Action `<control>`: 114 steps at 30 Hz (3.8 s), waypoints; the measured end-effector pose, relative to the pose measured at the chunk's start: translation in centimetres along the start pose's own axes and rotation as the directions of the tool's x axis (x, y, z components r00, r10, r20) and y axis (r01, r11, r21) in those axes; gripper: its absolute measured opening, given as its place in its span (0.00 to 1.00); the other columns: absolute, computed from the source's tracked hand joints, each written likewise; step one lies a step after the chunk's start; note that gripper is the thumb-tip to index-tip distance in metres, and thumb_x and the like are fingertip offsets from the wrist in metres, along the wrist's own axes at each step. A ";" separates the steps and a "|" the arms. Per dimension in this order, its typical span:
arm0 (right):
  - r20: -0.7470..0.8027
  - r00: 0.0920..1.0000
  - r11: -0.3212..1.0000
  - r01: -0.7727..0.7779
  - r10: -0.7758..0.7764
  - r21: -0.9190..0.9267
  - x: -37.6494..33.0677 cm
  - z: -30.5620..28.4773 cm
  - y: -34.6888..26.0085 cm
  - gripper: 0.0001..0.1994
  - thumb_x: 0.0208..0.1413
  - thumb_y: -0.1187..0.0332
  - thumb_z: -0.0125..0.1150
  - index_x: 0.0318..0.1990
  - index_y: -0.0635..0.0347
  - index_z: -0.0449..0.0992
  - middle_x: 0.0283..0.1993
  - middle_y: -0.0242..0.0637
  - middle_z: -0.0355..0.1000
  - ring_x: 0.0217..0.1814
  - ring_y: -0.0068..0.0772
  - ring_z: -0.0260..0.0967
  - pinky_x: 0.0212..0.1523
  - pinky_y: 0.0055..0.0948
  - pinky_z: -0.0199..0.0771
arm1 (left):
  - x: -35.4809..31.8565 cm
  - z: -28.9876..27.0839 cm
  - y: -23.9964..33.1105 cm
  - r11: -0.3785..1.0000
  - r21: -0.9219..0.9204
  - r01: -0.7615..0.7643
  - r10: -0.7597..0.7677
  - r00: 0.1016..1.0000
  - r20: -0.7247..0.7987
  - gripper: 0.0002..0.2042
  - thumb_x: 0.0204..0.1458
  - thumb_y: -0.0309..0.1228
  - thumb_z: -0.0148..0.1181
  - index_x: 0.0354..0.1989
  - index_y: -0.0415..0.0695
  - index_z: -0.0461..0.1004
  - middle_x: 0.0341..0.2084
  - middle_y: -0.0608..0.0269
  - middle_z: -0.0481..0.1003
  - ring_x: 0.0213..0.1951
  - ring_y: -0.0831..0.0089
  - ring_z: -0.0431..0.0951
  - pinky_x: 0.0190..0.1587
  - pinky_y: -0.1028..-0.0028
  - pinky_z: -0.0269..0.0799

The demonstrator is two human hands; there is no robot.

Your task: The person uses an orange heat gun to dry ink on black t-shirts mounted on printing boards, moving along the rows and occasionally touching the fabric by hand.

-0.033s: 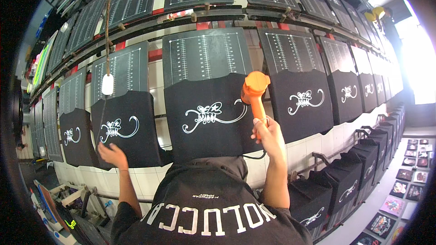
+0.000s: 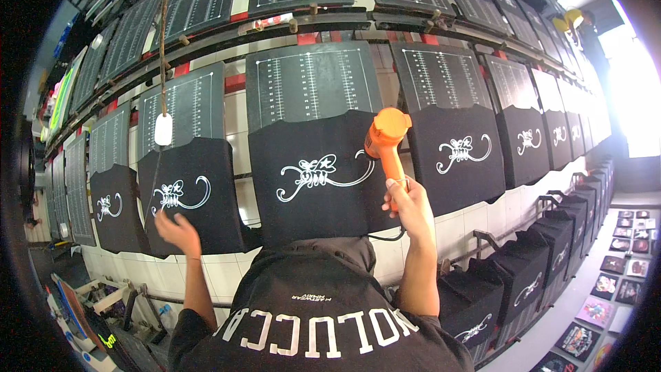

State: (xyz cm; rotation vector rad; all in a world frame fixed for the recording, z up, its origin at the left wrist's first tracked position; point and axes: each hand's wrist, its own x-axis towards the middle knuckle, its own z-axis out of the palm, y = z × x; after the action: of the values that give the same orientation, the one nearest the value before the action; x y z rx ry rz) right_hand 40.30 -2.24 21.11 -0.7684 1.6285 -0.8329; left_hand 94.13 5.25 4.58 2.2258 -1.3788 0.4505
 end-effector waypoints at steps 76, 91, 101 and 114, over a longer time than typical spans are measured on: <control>0.372 0.926 0.995 -0.026 0.060 -0.096 -3.6 1.4 1.7 0.13 0.62 0.63 0.56 0.45 0.66 0.71 0.26 0.28 0.69 0.24 0.17 0.68 0.23 0.18 0.67 | -2.3 7.7 14.3 0.763 -0.183 -0.619 0.601 0.577 0.553 0.15 0.59 0.37 0.50 0.29 0.41 0.80 0.29 0.58 0.79 0.42 0.64 0.76 0.63 0.65 0.58; 0.291 0.957 0.998 0.010 0.009 -0.065 -2.5 5.8 0.8 0.12 0.62 0.63 0.55 0.41 0.65 0.72 0.26 0.29 0.70 0.25 0.18 0.70 0.25 0.20 0.69 | -1.6 7.3 14.2 0.771 -0.268 -0.577 0.614 0.564 0.552 0.13 0.59 0.34 0.48 0.32 0.43 0.79 0.29 0.61 0.78 0.42 0.66 0.76 0.63 0.64 0.57; 0.240 0.970 0.998 -0.039 0.051 -0.054 -5.3 7.1 0.5 0.15 0.62 0.61 0.56 0.45 0.66 0.72 0.25 0.29 0.70 0.24 0.19 0.69 0.23 0.19 0.67 | -1.0 6.5 14.2 0.767 -0.363 -0.529 0.638 0.575 0.512 0.08 0.57 0.31 0.50 0.36 0.43 0.75 0.28 0.60 0.77 0.41 0.65 0.76 0.61 0.63 0.60; 0.097 0.994 0.999 0.053 -0.053 0.005 -2.6 10.0 0.4 0.13 0.61 0.60 0.57 0.39 0.64 0.72 0.25 0.29 0.70 0.23 0.19 0.69 0.22 0.18 0.66 | 0.0 5.4 14.0 0.742 -0.543 -0.394 0.646 0.635 0.422 0.26 0.57 0.36 0.54 0.61 0.34 0.64 0.44 0.54 0.77 0.44 0.62 0.76 0.59 0.61 0.62</control>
State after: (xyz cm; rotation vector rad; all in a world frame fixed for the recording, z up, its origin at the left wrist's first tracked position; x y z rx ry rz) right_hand 50.55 -1.13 20.63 -0.8404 1.5263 -0.8225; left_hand 81.68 -3.06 3.25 1.6137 -2.2443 -0.3917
